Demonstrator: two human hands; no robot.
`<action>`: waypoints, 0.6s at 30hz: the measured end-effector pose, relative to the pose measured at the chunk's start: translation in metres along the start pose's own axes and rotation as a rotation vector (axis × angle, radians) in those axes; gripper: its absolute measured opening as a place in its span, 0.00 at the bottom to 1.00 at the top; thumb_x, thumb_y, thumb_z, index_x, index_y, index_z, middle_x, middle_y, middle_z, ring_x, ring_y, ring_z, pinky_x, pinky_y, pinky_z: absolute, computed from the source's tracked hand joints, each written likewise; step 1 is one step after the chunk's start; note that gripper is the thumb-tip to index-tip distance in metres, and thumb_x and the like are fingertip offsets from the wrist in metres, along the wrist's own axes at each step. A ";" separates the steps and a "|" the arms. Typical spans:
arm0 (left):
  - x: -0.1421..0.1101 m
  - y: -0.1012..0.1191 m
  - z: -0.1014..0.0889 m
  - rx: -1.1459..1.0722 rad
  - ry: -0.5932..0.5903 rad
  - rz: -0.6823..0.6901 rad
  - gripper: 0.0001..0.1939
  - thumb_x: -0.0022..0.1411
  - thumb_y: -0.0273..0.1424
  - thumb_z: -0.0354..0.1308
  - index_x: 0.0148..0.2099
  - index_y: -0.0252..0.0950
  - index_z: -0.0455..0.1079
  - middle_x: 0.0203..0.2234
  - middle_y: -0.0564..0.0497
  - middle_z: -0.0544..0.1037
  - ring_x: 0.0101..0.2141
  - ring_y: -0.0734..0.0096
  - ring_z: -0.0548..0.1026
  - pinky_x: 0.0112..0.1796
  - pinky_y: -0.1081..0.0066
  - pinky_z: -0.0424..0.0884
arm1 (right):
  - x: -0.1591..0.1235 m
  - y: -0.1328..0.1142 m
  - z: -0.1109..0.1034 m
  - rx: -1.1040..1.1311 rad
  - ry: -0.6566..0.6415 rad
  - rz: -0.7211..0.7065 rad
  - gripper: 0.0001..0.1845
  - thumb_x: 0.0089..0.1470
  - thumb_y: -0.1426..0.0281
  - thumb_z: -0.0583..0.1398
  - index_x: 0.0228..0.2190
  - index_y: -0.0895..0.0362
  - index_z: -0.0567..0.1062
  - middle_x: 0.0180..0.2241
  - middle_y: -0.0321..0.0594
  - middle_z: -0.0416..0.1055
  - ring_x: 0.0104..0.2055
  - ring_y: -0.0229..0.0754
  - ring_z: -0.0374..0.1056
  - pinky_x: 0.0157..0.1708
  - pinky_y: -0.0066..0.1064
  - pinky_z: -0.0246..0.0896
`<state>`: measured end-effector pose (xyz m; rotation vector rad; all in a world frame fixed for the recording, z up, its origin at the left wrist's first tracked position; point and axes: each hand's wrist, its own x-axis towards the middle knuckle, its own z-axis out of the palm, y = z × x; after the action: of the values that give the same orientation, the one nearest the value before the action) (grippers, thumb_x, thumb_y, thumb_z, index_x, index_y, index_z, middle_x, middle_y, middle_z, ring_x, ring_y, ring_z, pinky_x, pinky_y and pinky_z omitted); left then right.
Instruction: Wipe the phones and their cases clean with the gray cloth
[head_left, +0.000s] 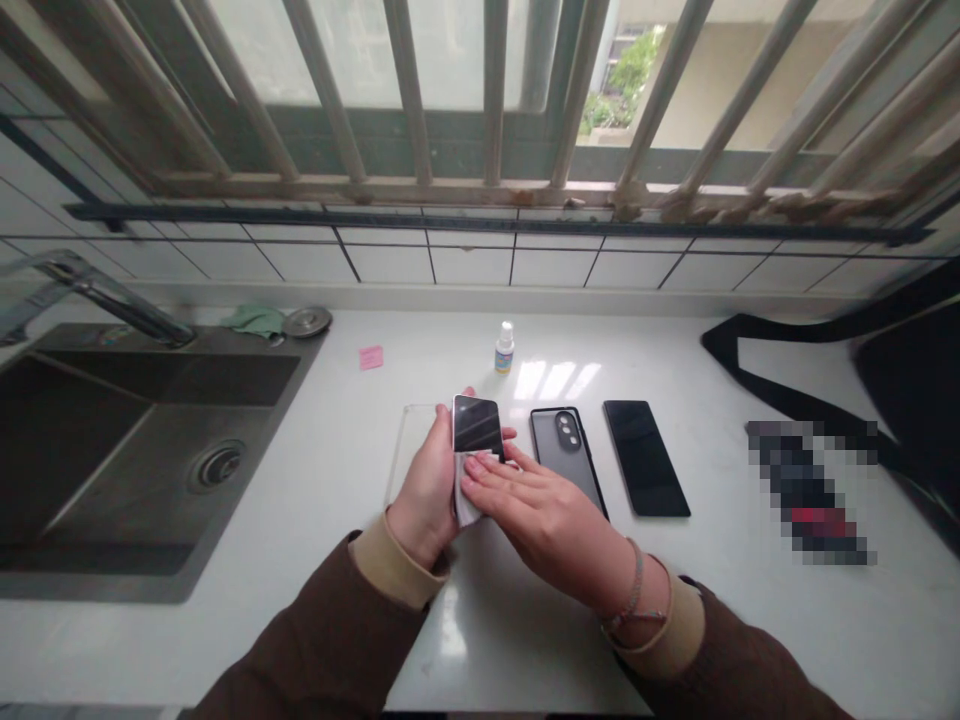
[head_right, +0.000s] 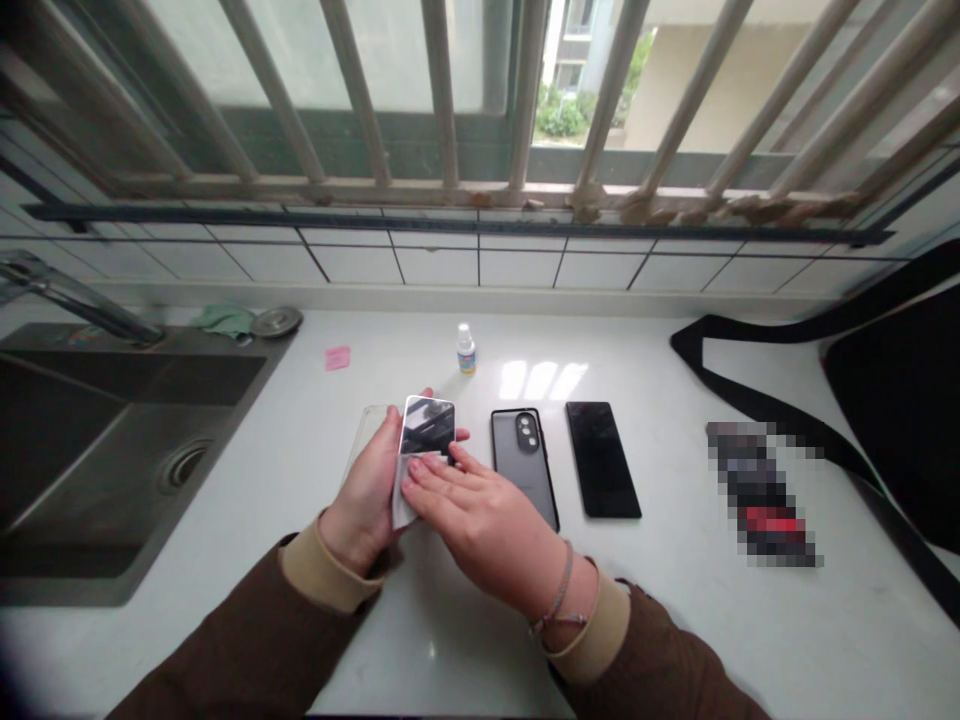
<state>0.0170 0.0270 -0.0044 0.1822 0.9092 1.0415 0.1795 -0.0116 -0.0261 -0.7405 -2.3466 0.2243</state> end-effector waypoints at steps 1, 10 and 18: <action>0.001 0.004 -0.003 0.012 0.023 0.019 0.29 0.80 0.49 0.42 0.67 0.39 0.72 0.39 0.41 0.86 0.30 0.61 0.84 0.36 0.62 0.83 | 0.000 -0.001 -0.001 0.025 -0.021 -0.033 0.24 0.70 0.82 0.56 0.62 0.58 0.76 0.62 0.46 0.77 0.68 0.43 0.70 0.74 0.48 0.57; -0.003 -0.001 0.001 0.008 -0.093 -0.034 0.30 0.81 0.48 0.42 0.69 0.38 0.71 0.43 0.40 0.86 0.39 0.59 0.86 0.48 0.59 0.82 | -0.001 -0.001 0.002 -0.050 0.023 0.035 0.25 0.71 0.82 0.54 0.63 0.58 0.75 0.64 0.46 0.75 0.69 0.44 0.68 0.75 0.50 0.55; -0.002 -0.023 -0.001 0.016 -0.274 -0.129 0.26 0.80 0.42 0.52 0.69 0.33 0.73 0.55 0.38 0.84 0.58 0.58 0.81 0.64 0.63 0.70 | -0.005 0.010 -0.002 -0.261 0.162 0.297 0.28 0.69 0.84 0.52 0.67 0.65 0.71 0.66 0.57 0.71 0.69 0.54 0.69 0.70 0.53 0.66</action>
<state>0.0311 0.0128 -0.0166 0.2694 0.6717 0.8645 0.1886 -0.0063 -0.0311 -1.1900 -2.1288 -0.0176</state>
